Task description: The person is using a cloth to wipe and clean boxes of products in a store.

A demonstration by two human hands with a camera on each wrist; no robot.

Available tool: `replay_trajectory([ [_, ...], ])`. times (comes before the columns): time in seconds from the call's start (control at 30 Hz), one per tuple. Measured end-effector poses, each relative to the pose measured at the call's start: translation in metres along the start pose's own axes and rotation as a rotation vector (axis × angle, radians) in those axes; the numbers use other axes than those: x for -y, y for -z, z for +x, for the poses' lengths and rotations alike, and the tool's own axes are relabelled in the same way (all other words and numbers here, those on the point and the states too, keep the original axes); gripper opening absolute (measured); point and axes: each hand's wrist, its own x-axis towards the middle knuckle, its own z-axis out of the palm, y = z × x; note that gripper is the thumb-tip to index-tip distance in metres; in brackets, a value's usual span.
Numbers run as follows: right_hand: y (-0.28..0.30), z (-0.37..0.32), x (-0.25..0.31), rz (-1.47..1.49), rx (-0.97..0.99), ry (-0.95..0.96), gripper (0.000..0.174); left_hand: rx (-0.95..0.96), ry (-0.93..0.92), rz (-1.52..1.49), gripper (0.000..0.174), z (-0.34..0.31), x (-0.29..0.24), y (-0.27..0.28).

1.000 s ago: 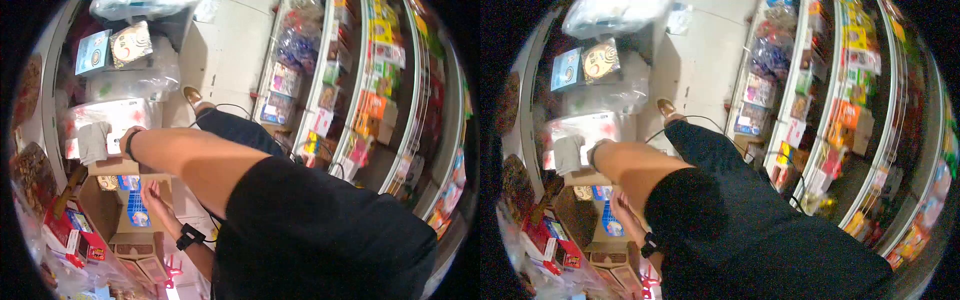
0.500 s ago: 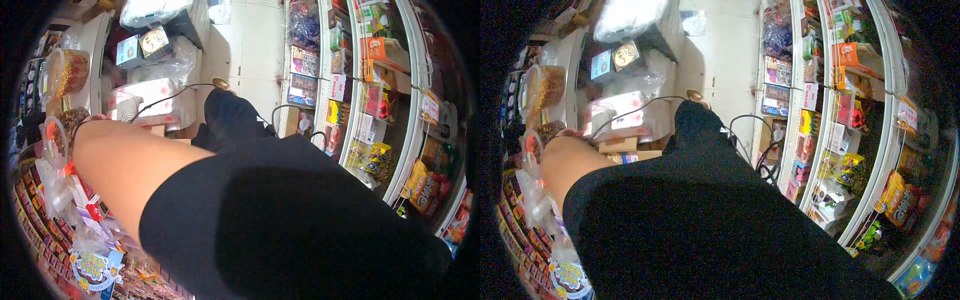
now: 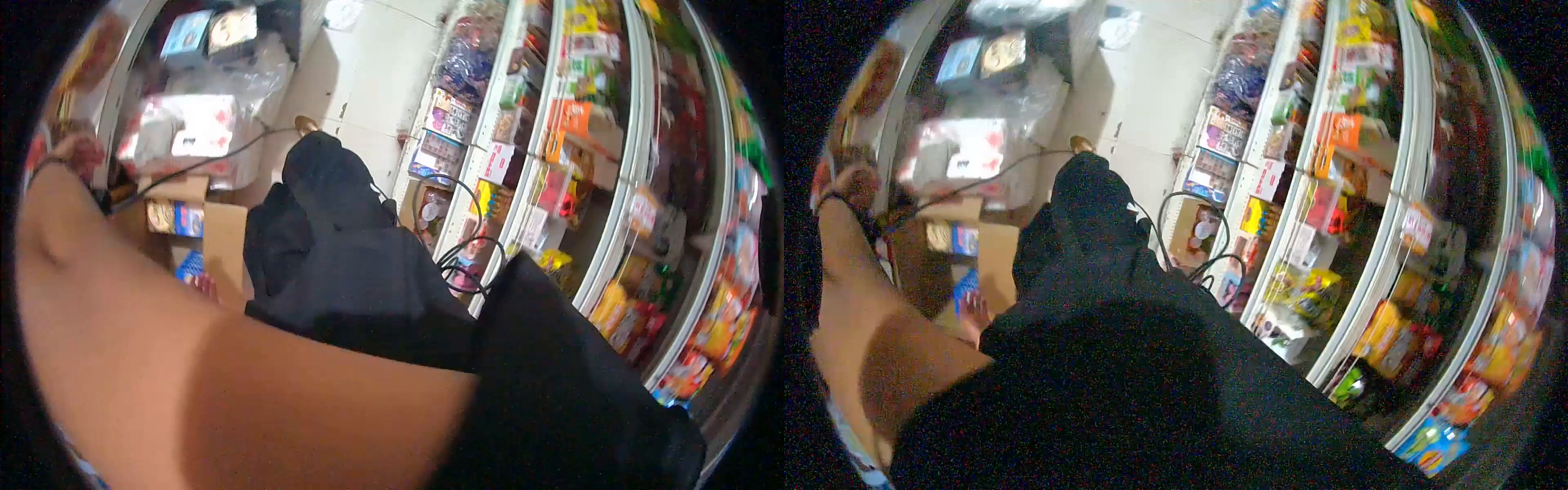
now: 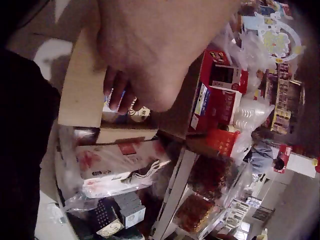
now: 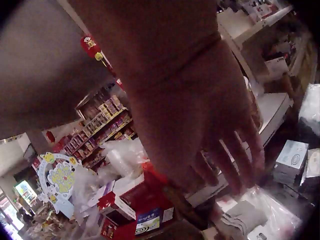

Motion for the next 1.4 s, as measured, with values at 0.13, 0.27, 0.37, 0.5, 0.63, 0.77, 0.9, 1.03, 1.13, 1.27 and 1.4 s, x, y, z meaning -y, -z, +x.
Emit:
replay_trajectory([
  [0.13,0.023,0.006,0.009,-0.041,0.099,-0.052,0.036,-0.207,0.036,-0.104,0.041,-0.02,0.026,0.044],
  [0.27,0.064,0.044,0.027,-0.088,0.135,-0.143,0.035,-0.536,0.049,-0.255,0.04,-0.043,0.062,0.091],
  [0.37,0.102,0.15,0.055,0.174,-0.117,-0.622,0.035,-0.741,-0.01,-0.348,0.04,-0.044,0.095,0.114],
  [0.5,0.114,0.308,-0.167,-0.812,-0.076,0.111,0.035,-0.774,-0.033,-0.225,0.028,-0.017,0.095,0.091],
  [0.63,0.173,0.242,-0.238,-0.765,-0.121,0.025,0.044,-0.88,0.064,-0.164,0.022,0.047,0.065,0.057],
  [0.77,0.247,0.194,-0.388,-1.02,-0.042,0.007,0.032,-0.64,0.139,0.008,0.049,0.147,0.01,0.053],
  [0.9,0.273,0.138,-0.395,-0.917,-0.095,-0.241,0.02,-0.969,-0.168,0.203,0.085,0.243,-0.028,0.049],
  [1.03,0.249,0.096,-0.329,-0.734,-0.387,-0.223,0.019,-1.131,-0.06,0.609,0.095,0.328,-0.021,0.076],
  [1.13,0.216,0.087,-0.312,-0.642,-0.511,-0.24,0.021,-1.048,0.262,0.429,0.089,0.329,-0.047,0.08],
  [1.27,0.185,0.101,-0.269,-0.737,-0.381,-0.133,0.031,-0.877,0.171,0.431,0.054,0.303,-0.052,0.107],
  [1.4,0.168,0.132,-0.278,-0.793,-0.41,-0.348,0.034,-0.745,-0.128,0.483,0.04,0.276,-0.066,0.104],
])
